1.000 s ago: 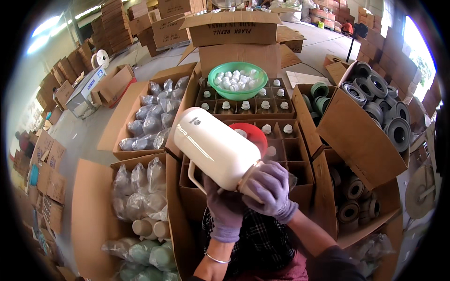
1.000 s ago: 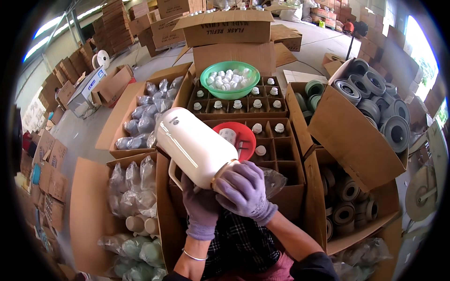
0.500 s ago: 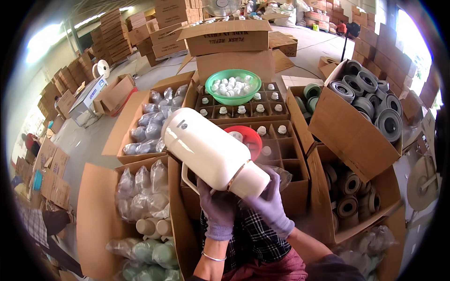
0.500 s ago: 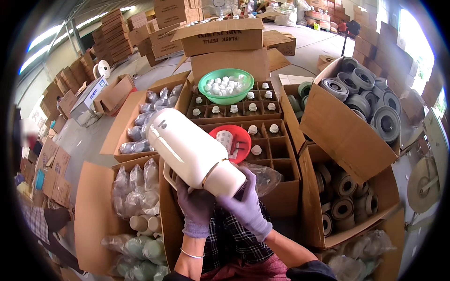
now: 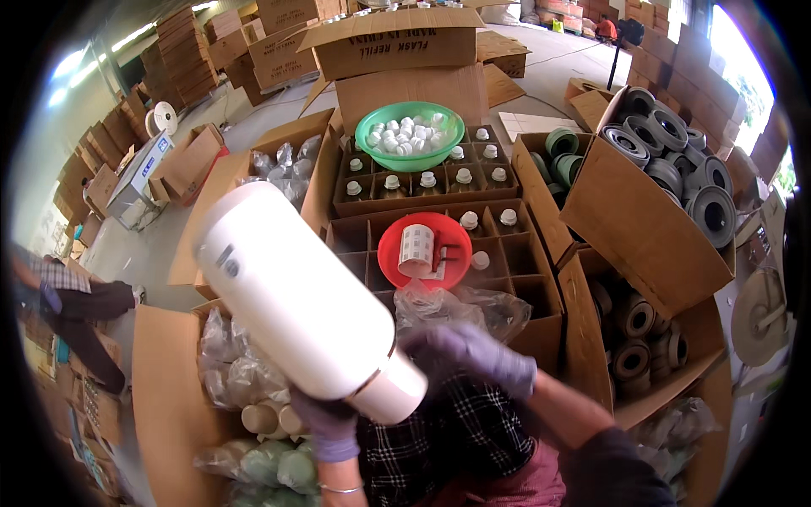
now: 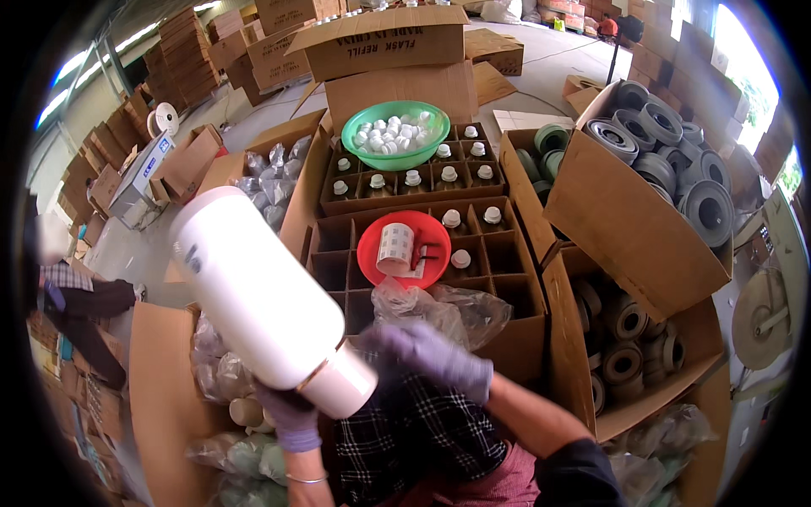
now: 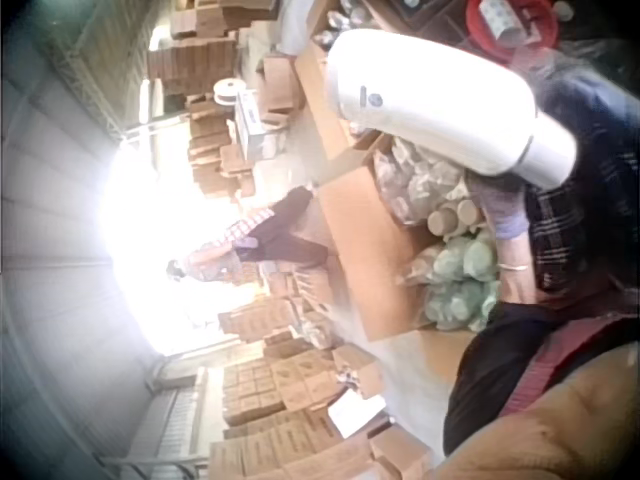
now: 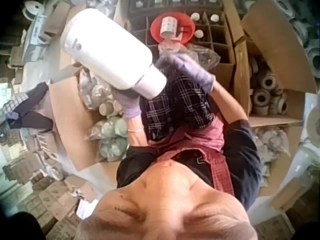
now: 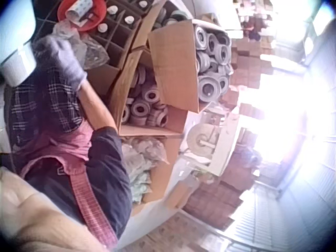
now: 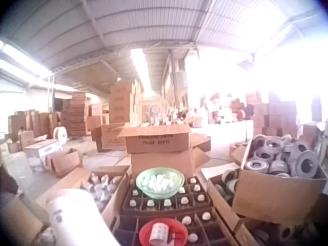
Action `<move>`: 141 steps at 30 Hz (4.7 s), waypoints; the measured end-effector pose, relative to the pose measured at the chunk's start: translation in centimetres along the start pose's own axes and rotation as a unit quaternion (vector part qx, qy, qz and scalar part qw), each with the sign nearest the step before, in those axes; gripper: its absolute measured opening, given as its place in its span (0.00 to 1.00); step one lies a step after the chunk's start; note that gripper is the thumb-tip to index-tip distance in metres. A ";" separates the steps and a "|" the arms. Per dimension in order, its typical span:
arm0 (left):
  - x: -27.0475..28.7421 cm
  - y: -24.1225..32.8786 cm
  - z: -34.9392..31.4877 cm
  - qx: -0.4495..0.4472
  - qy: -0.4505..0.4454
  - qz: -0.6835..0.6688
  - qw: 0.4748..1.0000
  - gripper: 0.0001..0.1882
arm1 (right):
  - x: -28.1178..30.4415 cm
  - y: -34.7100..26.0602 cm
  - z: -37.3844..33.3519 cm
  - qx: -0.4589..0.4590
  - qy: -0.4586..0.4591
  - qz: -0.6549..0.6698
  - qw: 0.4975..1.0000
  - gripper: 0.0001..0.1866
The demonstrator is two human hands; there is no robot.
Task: The person assembles thermos flasks by picking up a flask body, inserting a metal liner, and screwing on a lid. They then place a plastic bag over the assembled flask and put it into a cardboard box. This process is repeated for multiple flasks.
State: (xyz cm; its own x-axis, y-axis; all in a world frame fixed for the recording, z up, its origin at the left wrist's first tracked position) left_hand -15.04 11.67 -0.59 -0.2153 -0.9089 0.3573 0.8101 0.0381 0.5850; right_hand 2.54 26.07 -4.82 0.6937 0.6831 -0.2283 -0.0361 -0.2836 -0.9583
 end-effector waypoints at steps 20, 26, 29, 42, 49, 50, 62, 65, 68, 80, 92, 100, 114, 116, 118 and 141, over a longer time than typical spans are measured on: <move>6.0 -5.6 -3.8 0.106 -0.253 0.082 0.958 0.13 | 19.6 11.8 24.2 -0.113 0.257 -0.597 0.752 0.39; 3.3 -5.4 -4.1 -0.003 -0.303 0.031 0.953 0.21 | 27.2 8.7 19.1 0.095 0.424 -0.202 0.878 0.33; 4.7 -5.8 -3.9 0.118 -0.330 -0.010 0.936 0.16 | 16.1 4.1 12.8 0.000 0.237 0.198 0.951 0.17; -2.0 -1.9 -3.6 -0.003 -0.426 -0.157 0.891 0.18 | -6.4 -13.5 -12.2 0.644 -0.120 -0.497 0.569 0.20; -5.8 -5.8 -9.1 0.505 -0.511 -0.310 0.622 0.16 | -8.6 -11.1 -17.0 0.741 -0.233 -0.504 0.377 0.22; -6.2 -6.1 -9.5 0.494 -0.533 -0.308 0.615 0.16 | -8.9 -10.7 -17.3 0.749 -0.245 -0.495 0.365 0.20; -0.9 -2.4 -0.9 0.097 -0.345 -0.125 0.925 0.11 | -3.0 -9.8 -9.7 0.220 0.026 -0.331 0.917 0.07; 2.8 -0.4 2.7 0.134 -0.163 -0.169 0.963 0.12 | 1.7 -0.7 -8.9 -0.210 0.120 0.044 0.969 0.11; 3.6 0.5 3.2 0.074 -0.109 -0.156 0.979 0.20 | 1.5 -0.6 -10.0 -0.217 0.140 0.144 0.955 0.11; 1.2 -0.4 2.5 -0.042 -0.207 -0.103 0.972 0.18 | -5.8 -11.7 -14.5 0.626 -0.028 -0.523 0.578 0.11; 3.8 0.8 6.8 0.020 -0.072 -0.127 0.989 0.13 | 1.7 -7.3 -9.5 0.098 0.013 -0.270 0.958 0.05; 0.0 16.9 1.7 -0.322 -0.284 -0.261 0.865 0.19 | 20.3 1.6 5.4 -0.015 0.314 -0.016 0.949 0.10; 5.9 -0.6 -4.6 -0.073 -0.234 -0.020 0.969 0.23 | 23.2 10.6 13.8 -0.026 0.320 0.017 0.947 0.20; 7.8 -6.0 -4.9 -0.015 -0.185 0.007 0.983 0.20 | 20.6 9.2 10.2 -0.037 0.298 -0.008 0.954 0.20; 9.2 -14.0 -5.5 0.057 -0.119 0.030 0.991 0.20 | 19.8 9.5 7.2 -0.047 0.296 -0.025 0.954 0.19; -10.1 -4.9 7.0 0.371 -0.272 -0.597 0.658 0.21 | -9.8 -0.9 11.6 -0.005 -0.089 -0.153 0.984 0.21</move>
State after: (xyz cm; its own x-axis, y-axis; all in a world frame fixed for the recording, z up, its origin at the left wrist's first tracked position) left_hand -20.68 23.60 -2.00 -0.7825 -0.2004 -0.5895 -0.5585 -0.1926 0.8068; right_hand -12.59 27.42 -3.67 0.5345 0.8440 0.0444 0.1627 -0.0512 -0.9853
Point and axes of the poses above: each hand's wrist, its own z-axis towards the middle knuckle, its own x-axis out of the back of the hand, y = z × x, the point moved 10 cm from there along z, towards the middle knuckle, and after that the axes turned 14 degrees about y, right-handed, at the moved point
